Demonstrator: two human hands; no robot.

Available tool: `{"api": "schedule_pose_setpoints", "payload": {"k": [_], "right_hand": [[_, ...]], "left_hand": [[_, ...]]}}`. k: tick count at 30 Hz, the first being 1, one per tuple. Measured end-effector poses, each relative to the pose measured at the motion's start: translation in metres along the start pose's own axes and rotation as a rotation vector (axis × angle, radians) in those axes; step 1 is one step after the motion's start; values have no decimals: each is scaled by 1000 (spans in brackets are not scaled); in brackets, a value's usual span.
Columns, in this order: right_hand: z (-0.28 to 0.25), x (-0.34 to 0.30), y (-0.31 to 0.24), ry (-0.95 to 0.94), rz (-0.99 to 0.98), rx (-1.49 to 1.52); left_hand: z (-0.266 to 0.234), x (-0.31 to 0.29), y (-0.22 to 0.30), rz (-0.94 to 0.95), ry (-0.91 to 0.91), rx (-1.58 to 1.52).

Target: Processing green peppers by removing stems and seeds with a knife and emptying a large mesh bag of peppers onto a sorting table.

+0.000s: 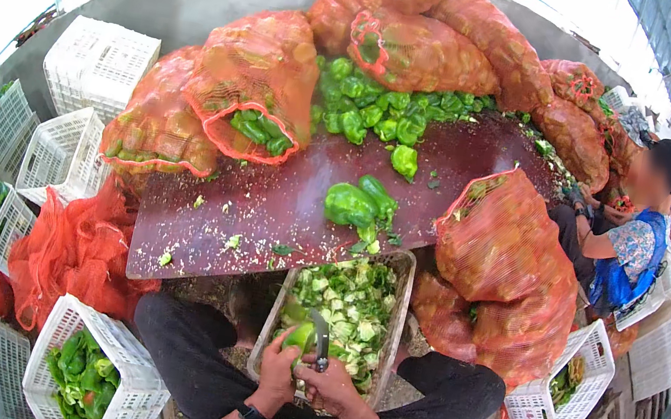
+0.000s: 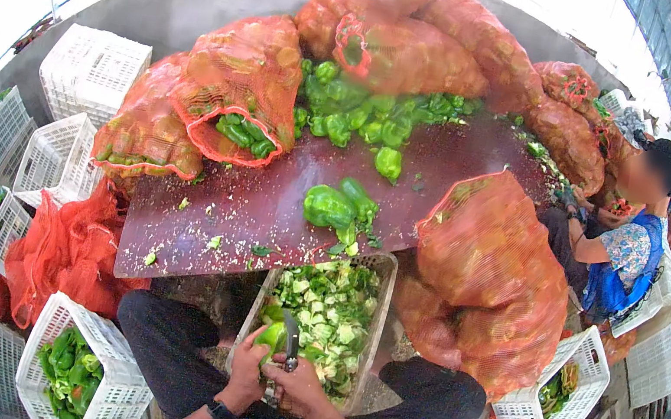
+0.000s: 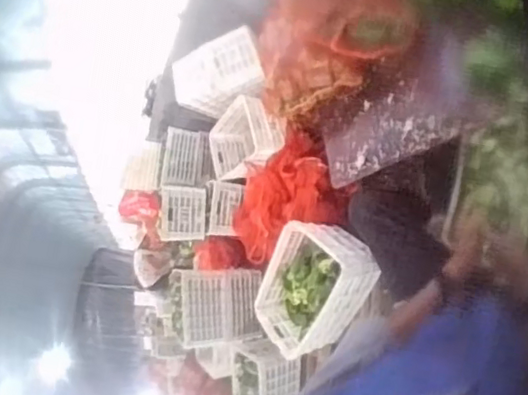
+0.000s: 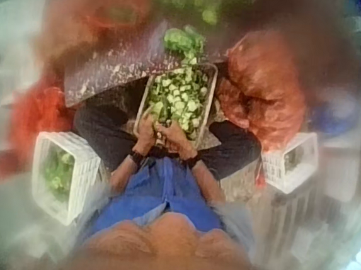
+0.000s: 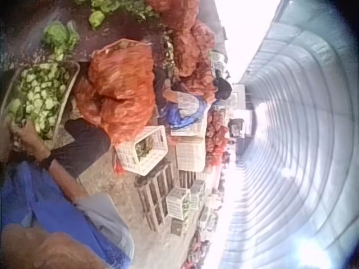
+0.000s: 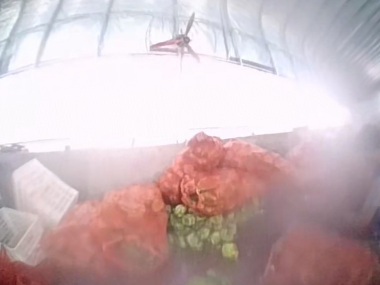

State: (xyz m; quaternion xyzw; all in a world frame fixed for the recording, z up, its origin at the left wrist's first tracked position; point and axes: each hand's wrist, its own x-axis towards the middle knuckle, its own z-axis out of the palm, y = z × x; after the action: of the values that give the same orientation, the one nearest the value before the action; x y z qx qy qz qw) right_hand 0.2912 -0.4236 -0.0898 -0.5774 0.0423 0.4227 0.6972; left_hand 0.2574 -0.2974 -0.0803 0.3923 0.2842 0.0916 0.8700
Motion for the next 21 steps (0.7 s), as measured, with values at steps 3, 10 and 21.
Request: {"api": "schedule_pose_setpoints", "payload": {"k": [3,10,21], "right_hand": [[1,-2,-8,-33,4,67],[-4,0,-18,132,-148,-113],[-14,5,-1,124,-122,-120]], "left_hand": [[-3,11,-3,45,-27,82],[-6,33,-17,39,-150,61],[10,22,-3,-27,-211,190]]}}
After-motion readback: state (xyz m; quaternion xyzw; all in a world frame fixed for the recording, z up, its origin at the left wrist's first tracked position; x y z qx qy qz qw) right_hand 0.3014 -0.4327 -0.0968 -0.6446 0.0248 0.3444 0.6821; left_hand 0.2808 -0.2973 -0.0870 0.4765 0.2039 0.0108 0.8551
